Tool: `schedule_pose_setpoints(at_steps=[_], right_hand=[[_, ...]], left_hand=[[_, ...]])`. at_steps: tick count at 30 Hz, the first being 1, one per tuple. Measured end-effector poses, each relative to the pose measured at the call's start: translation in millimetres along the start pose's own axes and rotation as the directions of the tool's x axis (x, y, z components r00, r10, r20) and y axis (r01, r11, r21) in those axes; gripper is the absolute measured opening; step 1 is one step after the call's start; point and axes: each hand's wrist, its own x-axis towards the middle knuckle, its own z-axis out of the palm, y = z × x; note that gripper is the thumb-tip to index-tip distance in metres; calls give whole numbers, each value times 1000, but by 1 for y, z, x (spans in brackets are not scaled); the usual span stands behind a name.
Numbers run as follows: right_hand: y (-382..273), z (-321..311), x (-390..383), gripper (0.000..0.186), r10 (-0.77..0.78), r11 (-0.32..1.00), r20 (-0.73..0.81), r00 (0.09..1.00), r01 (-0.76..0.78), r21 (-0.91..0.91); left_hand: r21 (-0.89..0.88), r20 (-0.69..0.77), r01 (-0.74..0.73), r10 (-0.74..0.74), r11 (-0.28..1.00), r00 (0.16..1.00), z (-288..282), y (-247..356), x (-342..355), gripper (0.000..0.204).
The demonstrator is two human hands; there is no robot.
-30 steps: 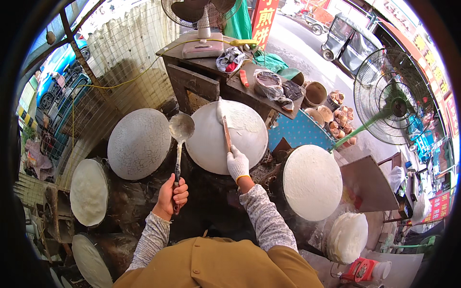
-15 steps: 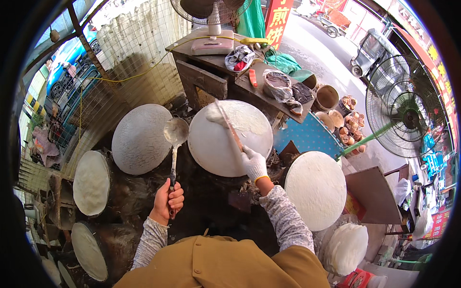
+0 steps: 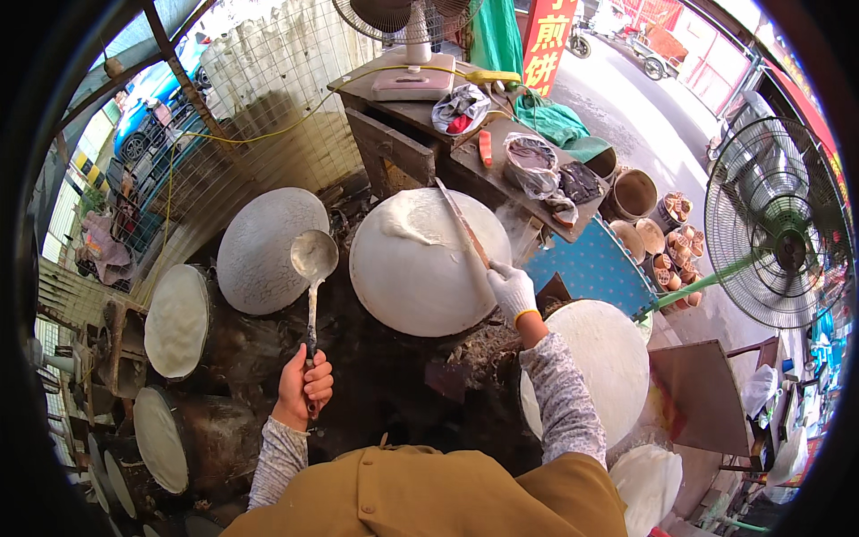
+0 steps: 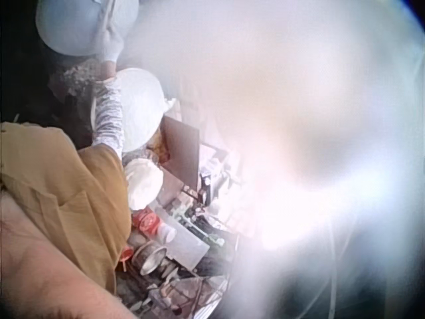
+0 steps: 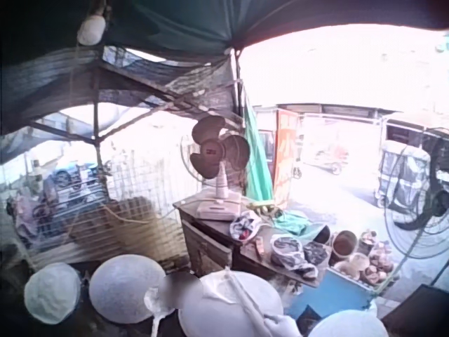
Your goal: The person ladles batter onto multiple hot griddles, spreads it into thin crepes, flips them with a spatula, and stacks the finished crepes. The person repeats this process across several griddles in a continuous workflow.
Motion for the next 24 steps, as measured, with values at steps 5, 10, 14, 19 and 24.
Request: schedule_pose_setpoints(at_steps=[5, 10, 14, 19, 24], right_hand=[[-11, 19, 4, 41, -78, 997, 279, 957, 82, -4], [-10, -22, -5, 42, -56, 998, 402, 914, 38, 51], [-6, -27, 50, 42, 99, 986, 372, 923, -143, 91], [18, -47, 36, 39, 103, 976, 652, 751, -202, 79], [10, -78, 55, 39, 108, 955, 532, 840, -236, 178]], left_hand=[[-101, -40, -19, 15, 995, 999, -13, -14, -1, 42], [-120, -15, -71, 70, 990, 997, -14, -28, -12, 39], [-171, -32, -74, 69, 983, 997, -23, -38, -10, 39], [-193, -75, -99, 86, 976, 993, -32, -43, -19, 39], [-175, -98, -117, 101, 978, 990, -37, -47, -20, 39]])
